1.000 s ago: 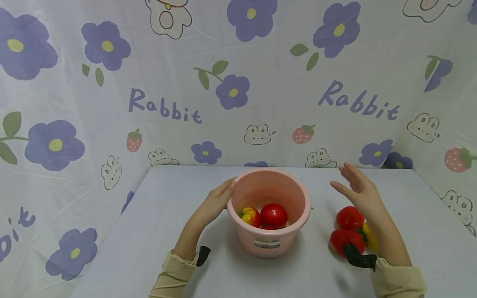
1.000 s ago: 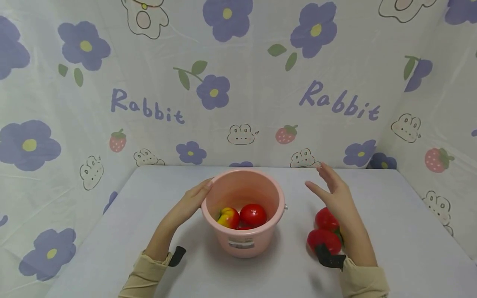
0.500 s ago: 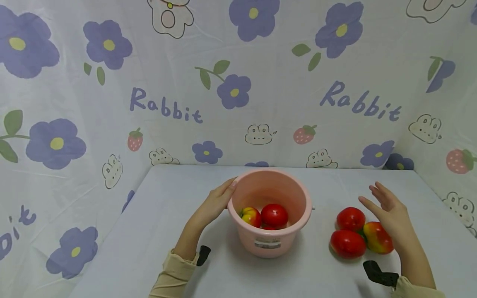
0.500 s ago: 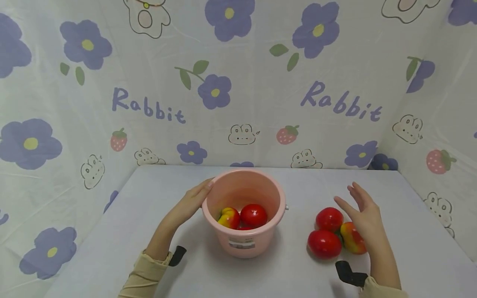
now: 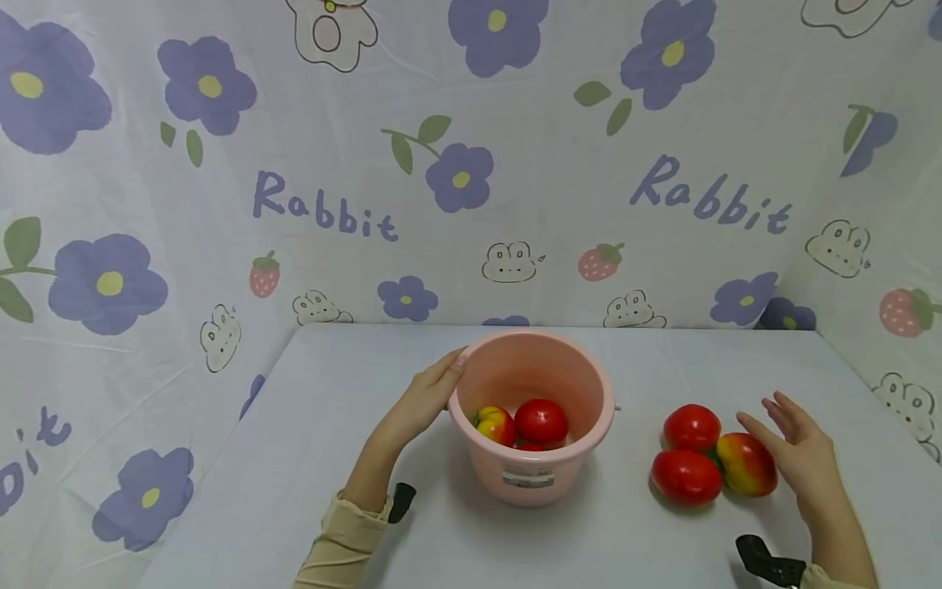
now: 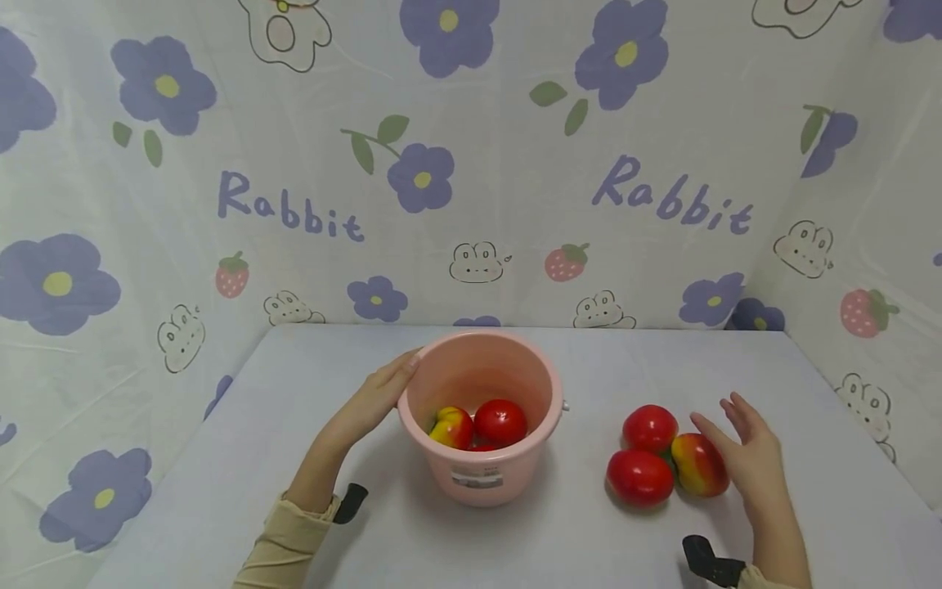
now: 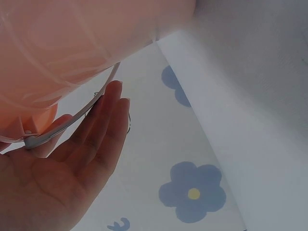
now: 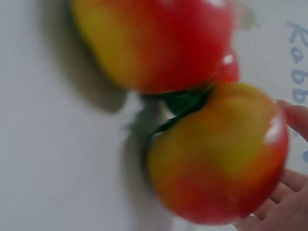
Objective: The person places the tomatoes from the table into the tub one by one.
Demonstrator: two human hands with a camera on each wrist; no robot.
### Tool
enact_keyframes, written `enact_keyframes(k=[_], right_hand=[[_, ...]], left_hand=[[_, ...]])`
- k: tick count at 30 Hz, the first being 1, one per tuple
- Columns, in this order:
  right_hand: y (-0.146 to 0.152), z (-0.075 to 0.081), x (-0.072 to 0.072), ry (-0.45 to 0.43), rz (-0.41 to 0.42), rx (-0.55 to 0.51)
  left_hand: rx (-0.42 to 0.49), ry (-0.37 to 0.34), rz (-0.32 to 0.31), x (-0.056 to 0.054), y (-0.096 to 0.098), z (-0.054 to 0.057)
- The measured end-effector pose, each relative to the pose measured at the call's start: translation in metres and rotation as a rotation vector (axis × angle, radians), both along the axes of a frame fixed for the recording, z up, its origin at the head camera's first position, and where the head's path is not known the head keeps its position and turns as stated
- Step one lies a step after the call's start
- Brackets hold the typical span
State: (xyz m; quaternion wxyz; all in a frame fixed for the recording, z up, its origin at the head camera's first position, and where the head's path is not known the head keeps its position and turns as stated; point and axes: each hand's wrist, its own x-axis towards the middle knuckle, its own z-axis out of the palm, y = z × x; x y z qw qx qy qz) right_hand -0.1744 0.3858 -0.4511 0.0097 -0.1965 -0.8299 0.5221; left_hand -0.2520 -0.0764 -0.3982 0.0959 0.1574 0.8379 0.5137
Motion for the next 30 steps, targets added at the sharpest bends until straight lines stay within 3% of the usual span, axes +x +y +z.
enact_keyframes(k=[8, 20, 26, 30], right_hand=[[-0.004, -0.014, -0.001, -0.041, 0.018, -0.051], [-0.009, -0.017, -0.002, -0.089, 0.054, -0.067], [-0.011, -0.020, -0.002, -0.063, 0.063, -0.077], [-0.013, -0.021, -0.002, -0.047, 0.027, -0.088]], left_hand=[[0.009, -0.010, 0.006, 0.002, 0.000, -0.001], [0.009, -0.013, 0.017, 0.002, 0.001, -0.001], [0.009, -0.011, 0.013, 0.002, 0.001, 0.000], [0.011, -0.004, 0.010, 0.001, 0.001, 0.000]])
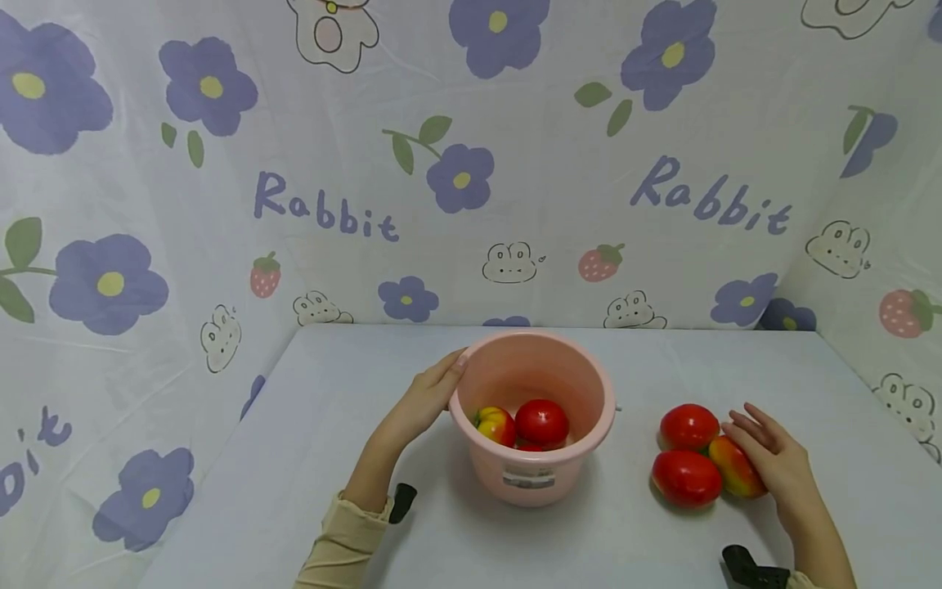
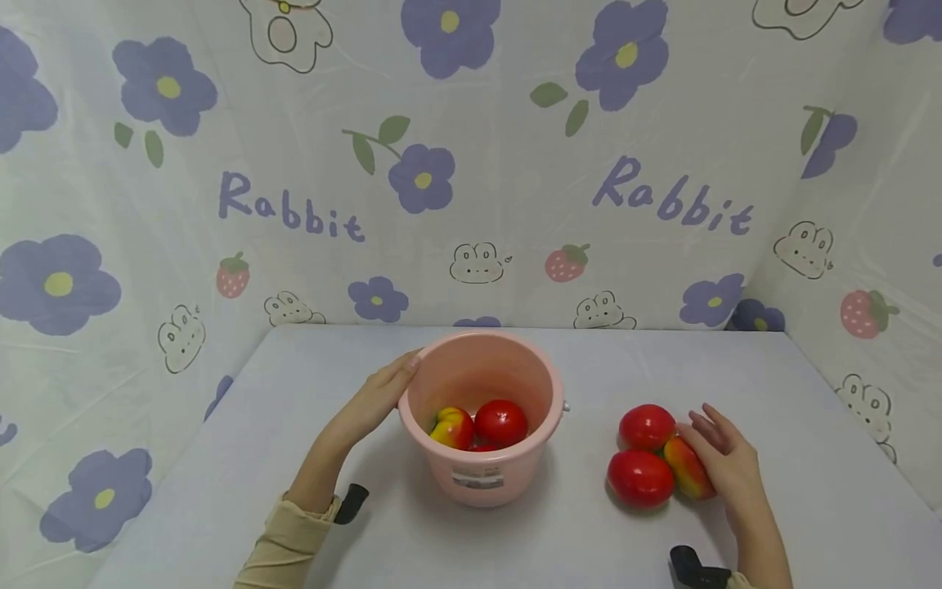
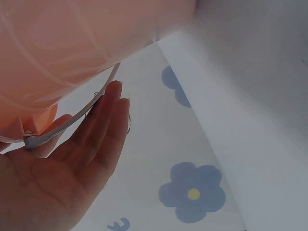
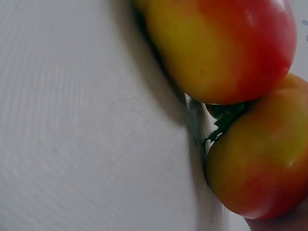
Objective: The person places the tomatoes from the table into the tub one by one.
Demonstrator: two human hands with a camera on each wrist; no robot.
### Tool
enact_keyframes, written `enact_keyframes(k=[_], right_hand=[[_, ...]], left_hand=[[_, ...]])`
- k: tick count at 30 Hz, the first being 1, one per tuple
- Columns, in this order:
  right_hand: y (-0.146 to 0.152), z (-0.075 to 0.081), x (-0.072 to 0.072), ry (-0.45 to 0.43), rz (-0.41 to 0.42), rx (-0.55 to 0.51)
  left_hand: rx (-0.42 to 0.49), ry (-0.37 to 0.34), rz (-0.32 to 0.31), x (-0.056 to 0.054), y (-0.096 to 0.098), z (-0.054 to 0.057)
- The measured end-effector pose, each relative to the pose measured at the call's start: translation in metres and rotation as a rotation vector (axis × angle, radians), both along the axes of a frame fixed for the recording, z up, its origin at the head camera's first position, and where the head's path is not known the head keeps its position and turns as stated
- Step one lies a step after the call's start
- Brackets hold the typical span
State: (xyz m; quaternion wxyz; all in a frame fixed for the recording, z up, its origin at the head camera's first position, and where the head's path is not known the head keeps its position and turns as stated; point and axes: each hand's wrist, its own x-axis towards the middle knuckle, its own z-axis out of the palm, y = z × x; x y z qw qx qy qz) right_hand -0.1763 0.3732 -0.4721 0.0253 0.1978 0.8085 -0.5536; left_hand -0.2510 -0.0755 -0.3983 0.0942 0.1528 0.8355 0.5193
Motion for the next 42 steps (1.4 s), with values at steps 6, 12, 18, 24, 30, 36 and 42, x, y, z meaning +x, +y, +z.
enact_keyframes(k=[6, 12, 18, 24, 30, 36, 42], right_hand=[[-0.001, 0.003, 0.001, 0.036, -0.042, 0.009], [-0.003, 0.009, 0.000, 0.051, -0.077, 0.050], [-0.003, 0.016, 0.000, 0.085, -0.070, 0.050], [-0.004, 0.024, -0.001, 0.141, -0.091, 0.059], [-0.009, 0.038, -0.002, 0.195, -0.098, 0.074], [-0.017, 0.056, -0.007, 0.235, -0.085, 0.088], [-0.027, 0.073, -0.015, 0.270, -0.058, 0.096]], left_hand=[[0.000, 0.000, 0.004, -0.001, 0.000, 0.000], [-0.005, -0.002, 0.008, -0.001, 0.000, -0.001], [-0.006, 0.001, 0.002, -0.001, 0.000, -0.001], [-0.002, 0.003, 0.001, -0.001, 0.000, -0.001], [-0.002, 0.005, 0.000, -0.001, 0.000, -0.002], [0.000, 0.001, 0.004, -0.001, 0.000, -0.003], [0.002, 0.000, 0.009, 0.000, 0.000, -0.001]])
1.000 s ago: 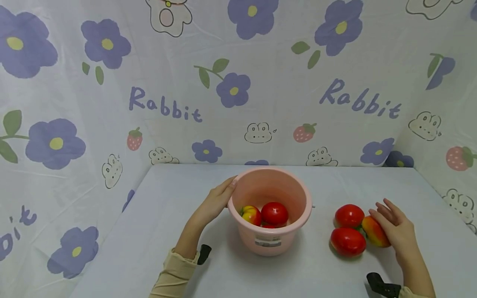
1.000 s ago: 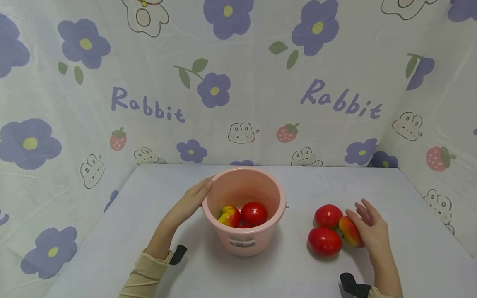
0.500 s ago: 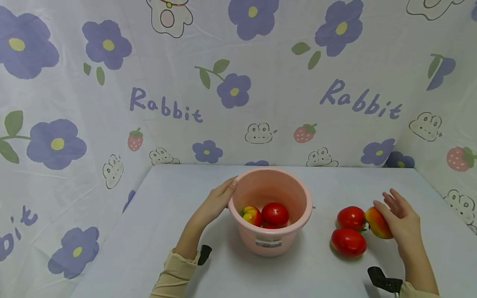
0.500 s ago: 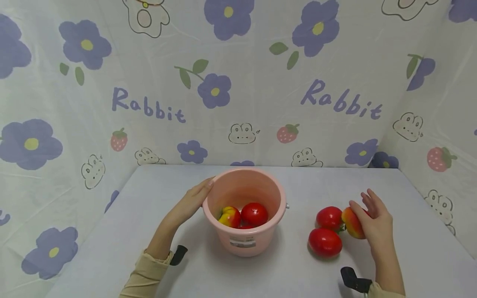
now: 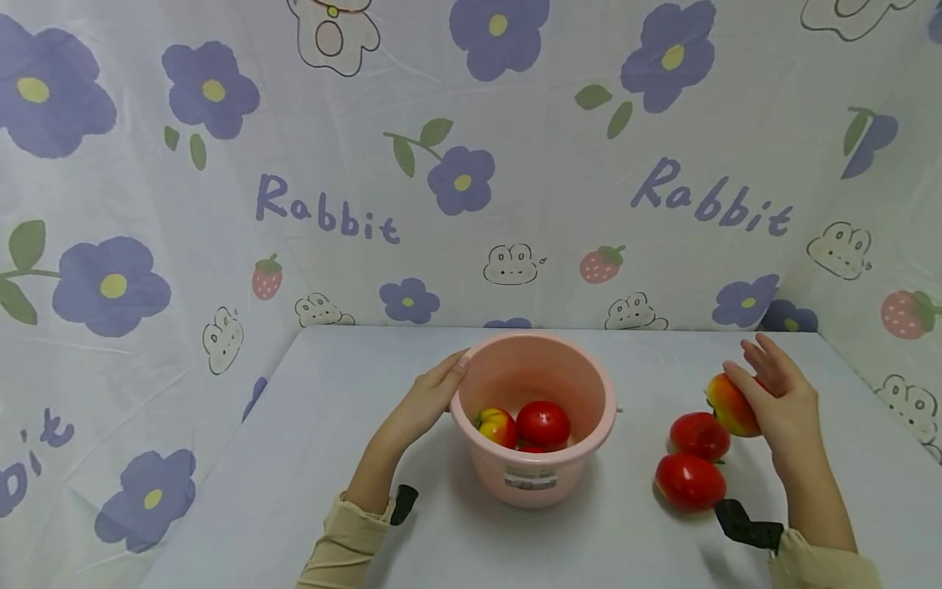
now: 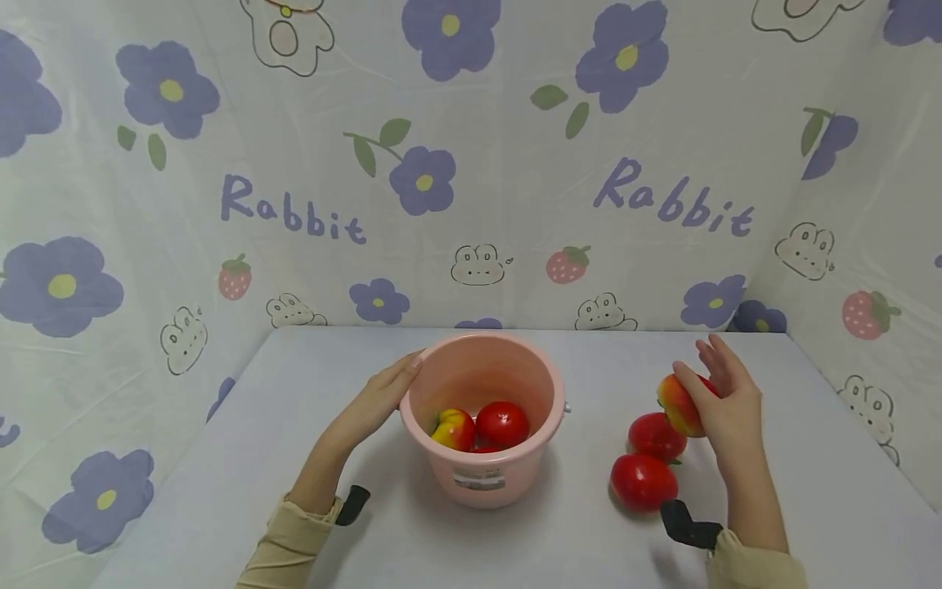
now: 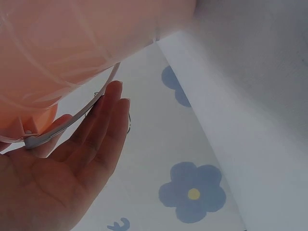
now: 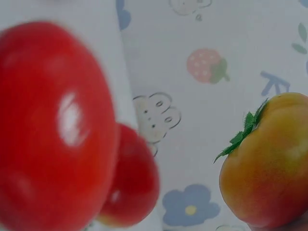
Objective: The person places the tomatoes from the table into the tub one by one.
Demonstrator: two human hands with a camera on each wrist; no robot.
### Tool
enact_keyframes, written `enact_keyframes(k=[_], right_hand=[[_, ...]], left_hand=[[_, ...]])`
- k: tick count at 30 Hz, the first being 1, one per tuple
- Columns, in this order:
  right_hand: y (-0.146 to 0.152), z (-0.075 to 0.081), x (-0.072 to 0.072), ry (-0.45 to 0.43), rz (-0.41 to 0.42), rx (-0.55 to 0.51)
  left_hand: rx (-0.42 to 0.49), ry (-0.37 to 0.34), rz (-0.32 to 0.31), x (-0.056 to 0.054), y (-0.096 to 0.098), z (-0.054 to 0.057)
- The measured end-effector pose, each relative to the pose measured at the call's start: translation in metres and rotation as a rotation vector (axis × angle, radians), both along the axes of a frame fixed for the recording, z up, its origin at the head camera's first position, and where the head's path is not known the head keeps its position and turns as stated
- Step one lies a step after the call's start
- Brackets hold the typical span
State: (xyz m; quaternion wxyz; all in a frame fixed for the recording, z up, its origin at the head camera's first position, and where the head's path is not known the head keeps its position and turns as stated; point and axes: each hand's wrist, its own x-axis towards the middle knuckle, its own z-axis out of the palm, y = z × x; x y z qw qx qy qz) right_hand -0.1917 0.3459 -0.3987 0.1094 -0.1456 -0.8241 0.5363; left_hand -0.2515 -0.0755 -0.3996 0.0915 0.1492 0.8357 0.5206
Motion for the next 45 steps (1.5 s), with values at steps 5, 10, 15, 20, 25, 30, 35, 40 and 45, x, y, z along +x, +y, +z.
enact_keyframes(k=[5, 10, 15, 20, 25, 30, 35, 40, 45], right_hand=[[-0.013, 0.015, -0.008, 0.031, 0.014, -0.002], [-0.026, 0.030, -0.014, 0.072, 0.055, 0.004], [-0.042, 0.047, -0.021, 0.122, 0.081, -0.024], [-0.059, 0.063, -0.028, 0.162, 0.106, -0.024], [-0.074, 0.077, -0.034, 0.198, 0.151, -0.019], [-0.091, 0.089, -0.038, 0.252, 0.199, -0.011], [-0.108, 0.097, -0.043, 0.282, 0.250, -0.016], [-0.125, 0.103, -0.048, 0.303, 0.296, -0.034], [-0.141, 0.109, -0.051, 0.323, 0.329, -0.039]], left_hand=[[-0.001, -0.001, 0.000, 0.000, 0.000, 0.001], [0.001, -0.004, 0.001, -0.001, 0.001, 0.000], [-0.002, -0.003, -0.002, 0.000, 0.001, 0.000], [-0.002, -0.001, -0.006, 0.000, 0.001, 0.001], [-0.002, 0.009, -0.019, 0.000, 0.000, 0.000], [-0.008, 0.021, -0.021, -0.001, 0.000, 0.000], [-0.008, 0.012, -0.014, 0.000, 0.000, 0.000], [-0.004, 0.010, -0.014, 0.000, 0.000, -0.001], [-0.002, 0.012, -0.017, 0.000, 0.000, 0.000]])
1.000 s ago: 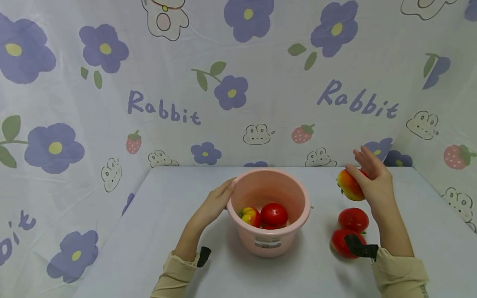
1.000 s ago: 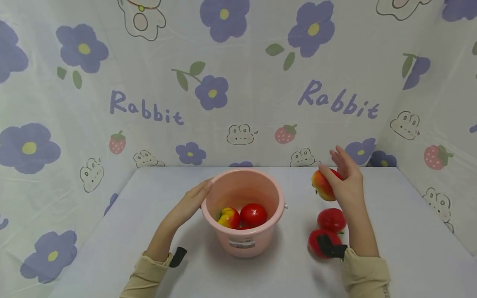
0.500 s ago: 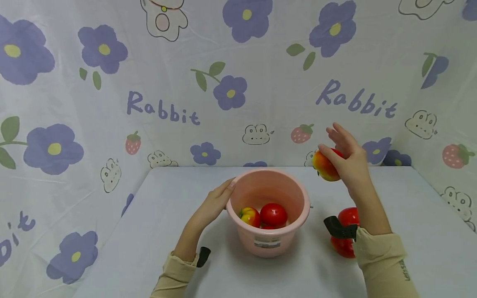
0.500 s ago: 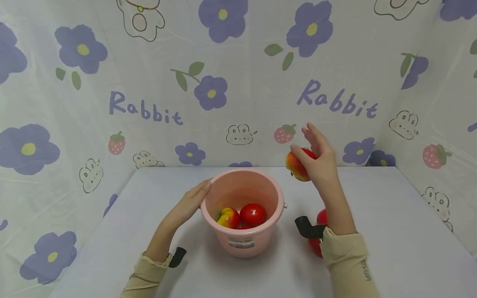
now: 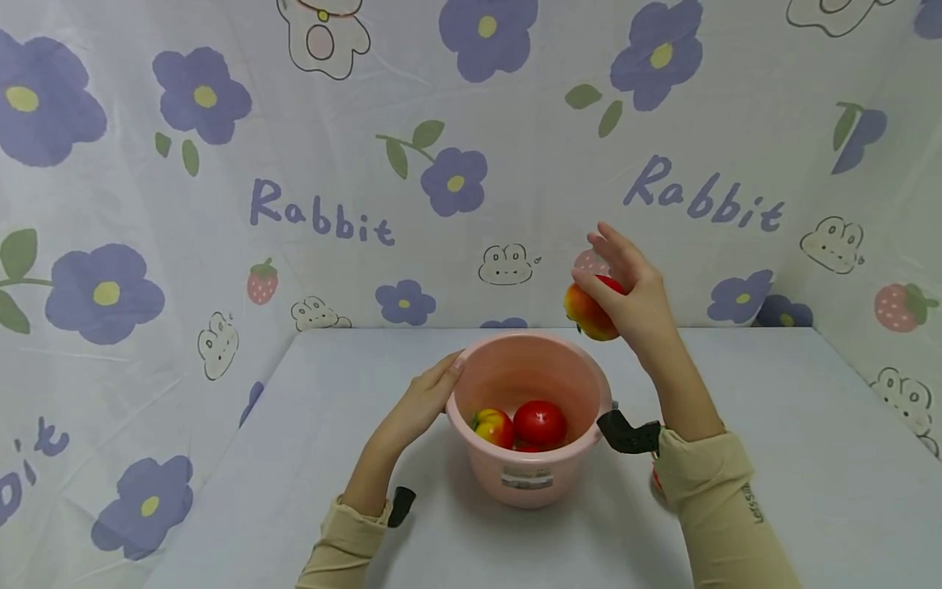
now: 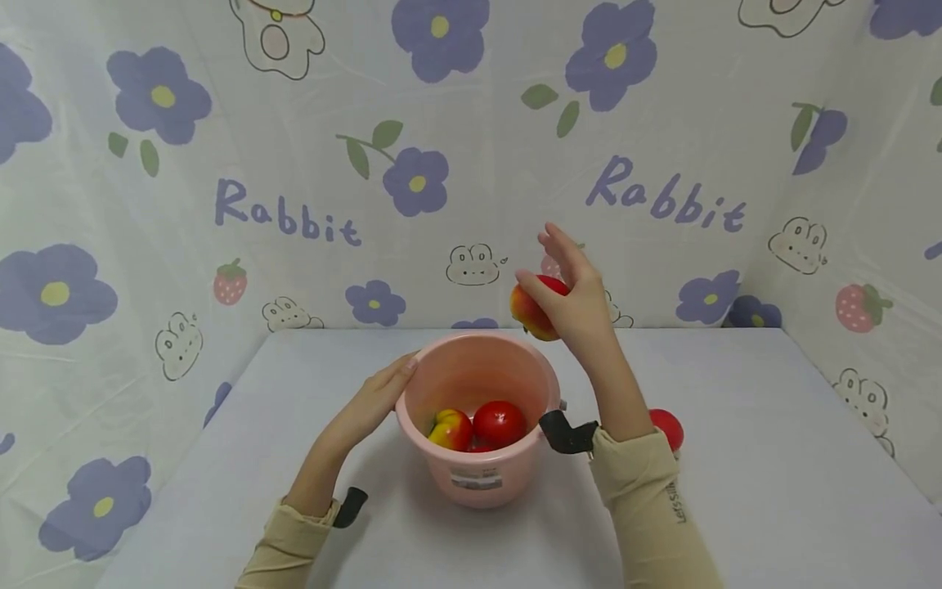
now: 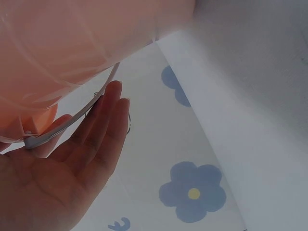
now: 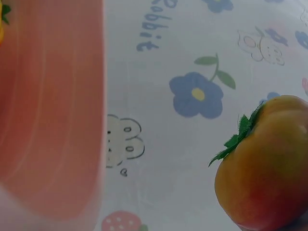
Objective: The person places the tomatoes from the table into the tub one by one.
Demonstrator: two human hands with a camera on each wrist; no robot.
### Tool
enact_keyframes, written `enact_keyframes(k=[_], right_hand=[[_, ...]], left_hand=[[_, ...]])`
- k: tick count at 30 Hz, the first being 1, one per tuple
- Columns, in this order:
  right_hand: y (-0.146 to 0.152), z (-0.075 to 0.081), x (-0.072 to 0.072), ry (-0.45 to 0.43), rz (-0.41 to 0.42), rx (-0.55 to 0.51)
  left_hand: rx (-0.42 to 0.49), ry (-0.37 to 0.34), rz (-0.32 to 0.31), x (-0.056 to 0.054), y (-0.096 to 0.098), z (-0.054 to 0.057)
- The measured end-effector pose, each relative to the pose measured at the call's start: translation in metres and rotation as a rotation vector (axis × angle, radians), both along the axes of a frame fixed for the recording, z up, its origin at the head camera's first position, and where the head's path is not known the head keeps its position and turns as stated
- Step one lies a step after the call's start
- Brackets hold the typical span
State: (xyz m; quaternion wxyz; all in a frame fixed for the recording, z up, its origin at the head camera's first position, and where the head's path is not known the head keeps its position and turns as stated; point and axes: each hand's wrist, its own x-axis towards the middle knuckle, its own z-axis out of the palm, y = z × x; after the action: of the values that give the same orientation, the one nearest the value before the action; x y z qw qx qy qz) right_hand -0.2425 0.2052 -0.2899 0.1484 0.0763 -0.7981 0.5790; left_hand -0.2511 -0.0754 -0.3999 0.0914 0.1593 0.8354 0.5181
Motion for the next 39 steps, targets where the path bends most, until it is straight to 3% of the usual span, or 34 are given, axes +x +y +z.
enact_keyframes(k=[10, 24, 39], right_hand=[[-0.027, 0.005, -0.011, 0.049, 0.075, -0.006], [-0.059, 0.001, -0.025, -0.024, 0.154, -0.016], [-0.084, -0.008, -0.032, -0.023, 0.208, 0.036]], left_hand=[[-0.003, 0.003, 0.003, -0.001, 0.001, 0.001], [0.010, -0.010, 0.011, -0.001, 0.001, 0.001], [-0.007, -0.028, 0.006, -0.001, 0.000, 0.001]])
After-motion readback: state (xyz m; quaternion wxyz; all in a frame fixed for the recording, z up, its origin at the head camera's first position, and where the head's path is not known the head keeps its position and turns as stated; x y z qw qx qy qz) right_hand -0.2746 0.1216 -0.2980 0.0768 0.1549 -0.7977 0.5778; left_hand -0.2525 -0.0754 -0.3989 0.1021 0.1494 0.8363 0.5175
